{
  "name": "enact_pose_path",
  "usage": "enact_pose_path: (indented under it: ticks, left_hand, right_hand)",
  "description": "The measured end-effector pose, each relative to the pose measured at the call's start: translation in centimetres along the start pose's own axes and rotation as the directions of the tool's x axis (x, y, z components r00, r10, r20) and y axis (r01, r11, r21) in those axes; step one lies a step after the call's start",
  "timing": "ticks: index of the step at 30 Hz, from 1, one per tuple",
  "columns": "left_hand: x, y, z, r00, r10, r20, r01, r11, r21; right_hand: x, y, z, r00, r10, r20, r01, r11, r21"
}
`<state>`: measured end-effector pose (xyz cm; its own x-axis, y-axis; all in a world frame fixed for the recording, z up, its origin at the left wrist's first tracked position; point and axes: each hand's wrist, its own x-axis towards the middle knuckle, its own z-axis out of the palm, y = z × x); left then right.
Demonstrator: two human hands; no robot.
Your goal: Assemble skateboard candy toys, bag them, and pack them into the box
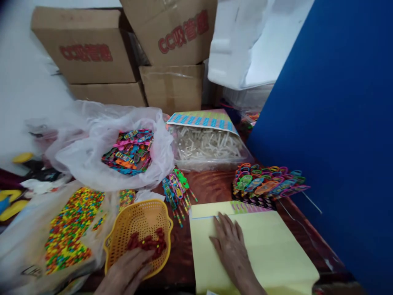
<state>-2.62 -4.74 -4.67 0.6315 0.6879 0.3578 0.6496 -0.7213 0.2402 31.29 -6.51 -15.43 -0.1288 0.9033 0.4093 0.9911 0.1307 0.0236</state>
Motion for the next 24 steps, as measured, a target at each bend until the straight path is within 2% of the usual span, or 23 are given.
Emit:
enact_pose_path:
  ticks: [3,8,12,18,21,24]
  left_hand:
    - [1.1,0.9,-1.6,0.999,-0.041,0.027,0.041,0.999,-0.010]
    - [1.3,1.0,-1.3,0.997,-0.080,-0.009,0.079,0.996,-0.035]
    - [1.3,0.8,-0.7,0.999,-0.041,-0.020,0.039,0.996,-0.079]
    - [1.0,0.6,-0.2,0.999,0.027,-0.031,-0.032,0.985,-0.172]
    - [1.2,1.8,-0.2,0.996,-0.003,-0.086,-0.017,0.973,-0.229]
    - [2.2,4.4,0.3,0.994,-0.015,-0.106,-0.020,0.948,-0.318]
  right_hand:
    - [-0.3,0.3,-0.1,0.999,-0.047,-0.019,0.047,0.999,0.008]
    - [-0.9,-0.1,0.0,0.999,-0.040,-0.009,0.040,0.999,0.007]
    - [-1.5,-1.6,-0.6,0.996,0.045,0.082,-0.045,0.999,0.007]
    - [-1.1,-3.0,-2.1,0.963,0.117,0.244,-0.131,0.990,0.043]
    - [-0.7,-3.5,-2.6,0.942,0.166,0.292,-0.193,0.979,0.064]
    - [-0.6,-4.3,-2.9,0.922,0.205,0.329,-0.248,0.964,0.094]
